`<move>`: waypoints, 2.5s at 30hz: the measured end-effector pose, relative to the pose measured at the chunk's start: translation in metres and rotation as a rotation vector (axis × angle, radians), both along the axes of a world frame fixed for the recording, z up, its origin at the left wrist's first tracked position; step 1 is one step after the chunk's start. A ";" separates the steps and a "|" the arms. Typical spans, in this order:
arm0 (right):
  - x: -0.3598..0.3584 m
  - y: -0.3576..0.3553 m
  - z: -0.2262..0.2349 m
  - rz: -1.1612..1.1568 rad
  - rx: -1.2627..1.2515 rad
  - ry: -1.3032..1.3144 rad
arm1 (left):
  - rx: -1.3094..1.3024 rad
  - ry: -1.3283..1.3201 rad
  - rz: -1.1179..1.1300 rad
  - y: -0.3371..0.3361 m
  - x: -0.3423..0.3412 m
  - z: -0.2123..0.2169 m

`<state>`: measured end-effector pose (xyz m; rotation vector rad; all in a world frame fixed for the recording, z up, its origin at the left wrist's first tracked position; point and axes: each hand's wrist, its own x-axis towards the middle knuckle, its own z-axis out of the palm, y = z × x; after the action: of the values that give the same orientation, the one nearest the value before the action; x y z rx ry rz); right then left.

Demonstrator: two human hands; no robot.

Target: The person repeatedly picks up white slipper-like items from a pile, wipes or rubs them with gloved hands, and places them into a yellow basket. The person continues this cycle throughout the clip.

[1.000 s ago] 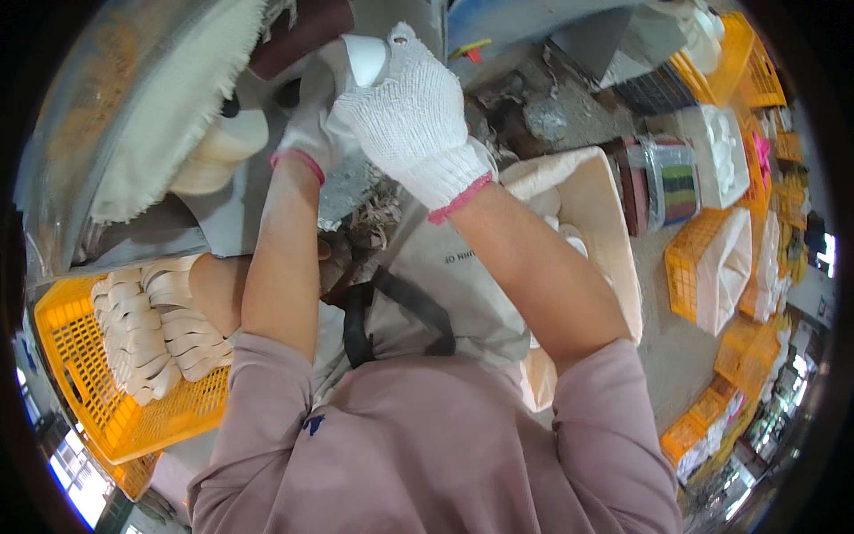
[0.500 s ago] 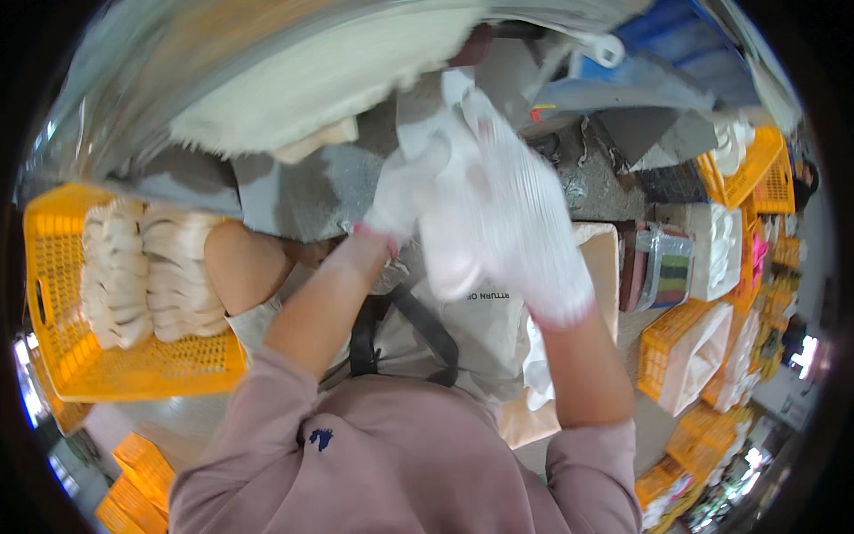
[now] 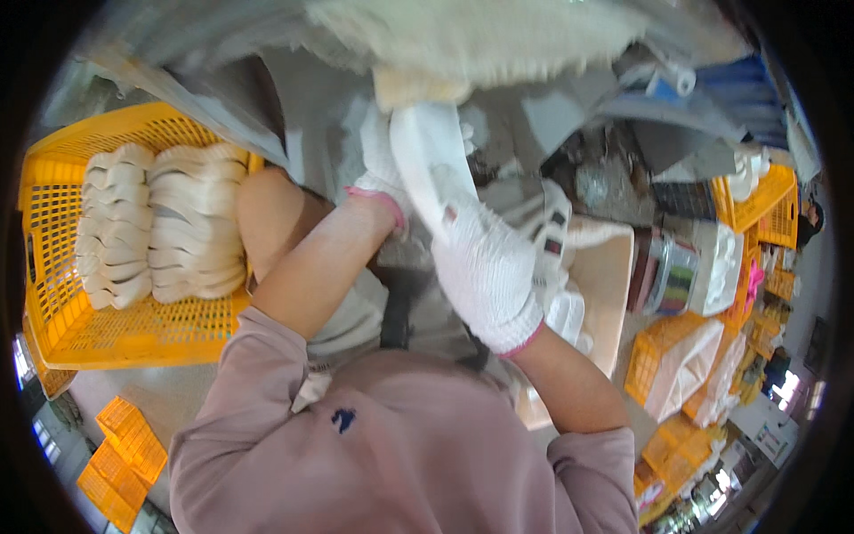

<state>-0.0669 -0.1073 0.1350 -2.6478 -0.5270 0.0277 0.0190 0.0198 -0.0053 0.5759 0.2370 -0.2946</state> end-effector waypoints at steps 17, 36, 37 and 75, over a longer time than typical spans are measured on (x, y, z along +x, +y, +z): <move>0.035 0.011 -0.027 -0.081 0.038 -0.328 | 1.387 -0.518 0.072 0.011 0.011 -0.031; 0.072 0.036 -0.002 -0.032 0.272 0.118 | 1.065 -0.490 0.415 -0.029 0.010 -0.035; 0.062 0.030 0.004 -0.059 0.237 0.241 | 0.681 -0.355 0.317 -0.029 0.008 -0.037; 0.056 0.024 -0.007 -0.167 0.183 -0.057 | 0.633 -0.239 0.480 -0.012 0.001 -0.015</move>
<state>-0.0105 -0.0836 0.1279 -2.5095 -0.3092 -0.1400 0.0198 0.0077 -0.0200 1.1442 0.2278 0.3314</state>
